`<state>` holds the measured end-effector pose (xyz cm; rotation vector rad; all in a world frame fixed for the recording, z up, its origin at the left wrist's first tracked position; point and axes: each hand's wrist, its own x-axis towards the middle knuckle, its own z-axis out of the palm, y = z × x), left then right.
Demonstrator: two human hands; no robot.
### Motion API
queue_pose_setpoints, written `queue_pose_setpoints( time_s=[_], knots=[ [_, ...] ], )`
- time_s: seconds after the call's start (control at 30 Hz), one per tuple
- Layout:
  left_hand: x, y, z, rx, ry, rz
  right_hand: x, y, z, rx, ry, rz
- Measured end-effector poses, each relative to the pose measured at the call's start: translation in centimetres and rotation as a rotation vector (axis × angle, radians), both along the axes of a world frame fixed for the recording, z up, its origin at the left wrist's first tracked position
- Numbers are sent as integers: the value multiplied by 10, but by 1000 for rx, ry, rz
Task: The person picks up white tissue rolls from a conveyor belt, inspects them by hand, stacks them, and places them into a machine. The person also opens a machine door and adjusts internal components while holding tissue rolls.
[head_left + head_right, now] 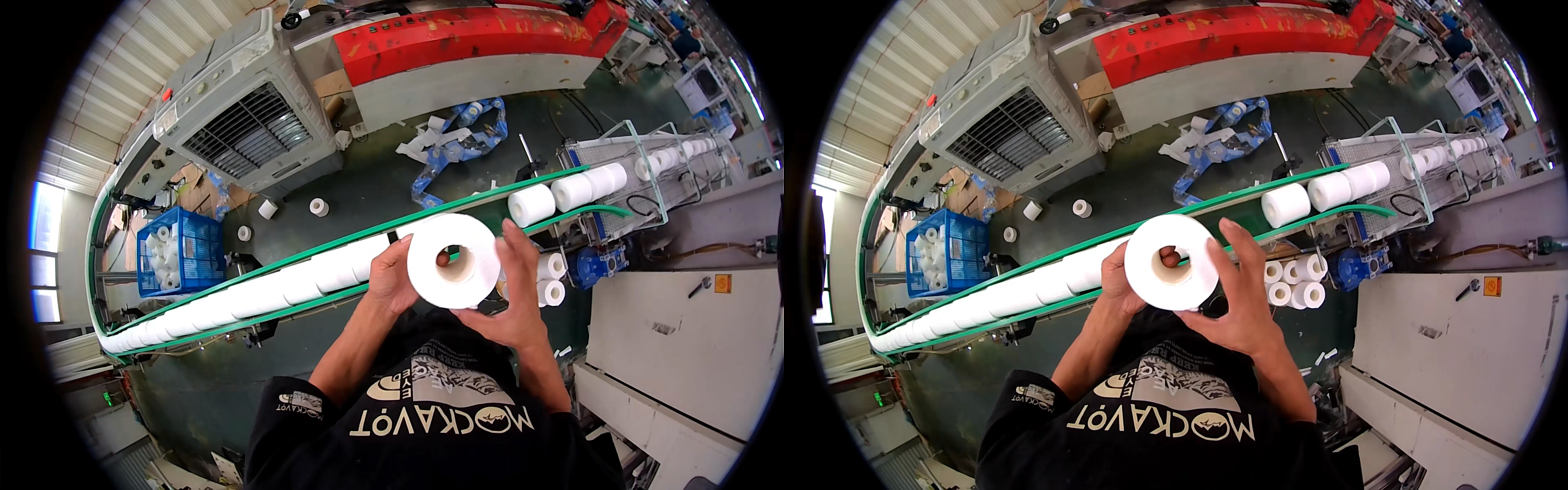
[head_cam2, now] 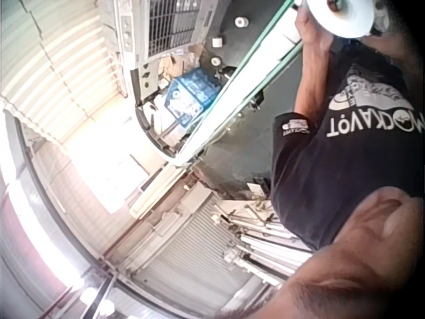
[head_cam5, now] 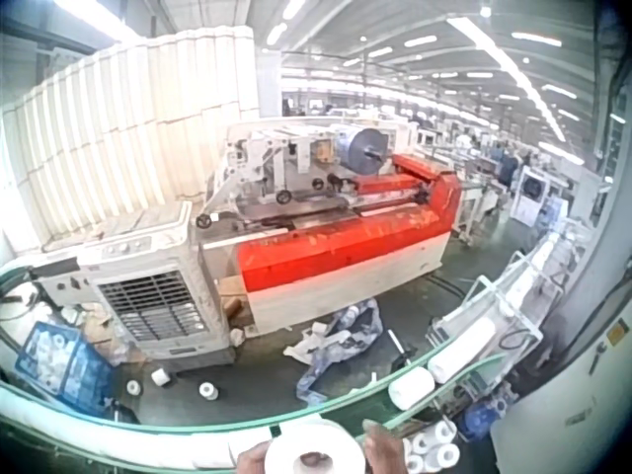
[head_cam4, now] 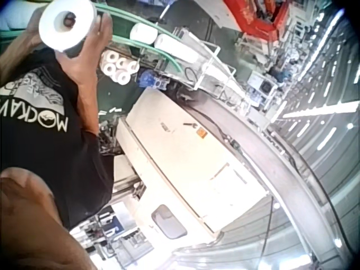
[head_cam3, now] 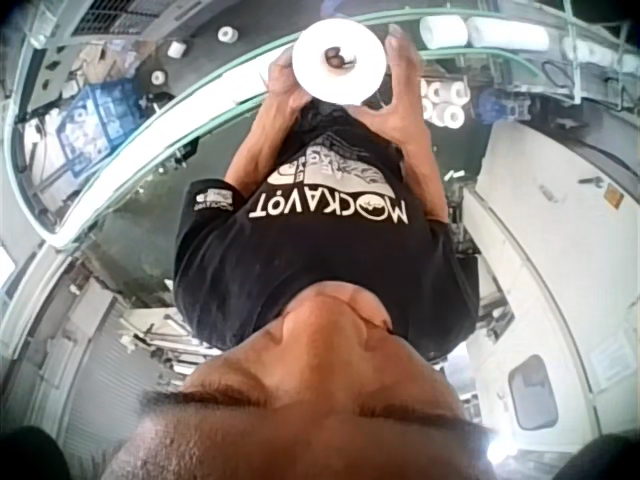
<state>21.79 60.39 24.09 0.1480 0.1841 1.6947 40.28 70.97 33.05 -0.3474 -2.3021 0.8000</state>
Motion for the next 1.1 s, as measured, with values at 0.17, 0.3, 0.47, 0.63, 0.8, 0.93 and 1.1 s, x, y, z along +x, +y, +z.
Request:
queue_pose_setpoints(
  time_s=[0.17, 0.3, 0.47, 0.63, 0.8, 0.93, 1.1],
  knots=[
    [5, -5, 31, -296, 341, 122, -2, -2, -6, 8, -151, -98],
    [6, -22, 72, -277, 643, 176, -4, 19, -39, -988, 258, 19],
    [4, -41, 94, -293, 964, 296, 22, 48, -95, -1660, 648, 235],
    [5, -50, 88, -310, 920, 353, 12, 38, -102, -1757, 770, 421],
    [8, -51, 86, -277, 949, 338, 11, 34, -99, -1739, 760, 469],
    [12, -49, 89, -268, 964, 328, 10, 31, -96, -1737, 739, 466],
    [19, -44, 84, -272, 1091, 352, 2, 18, -77, -1548, 627, 201]
  ],
)
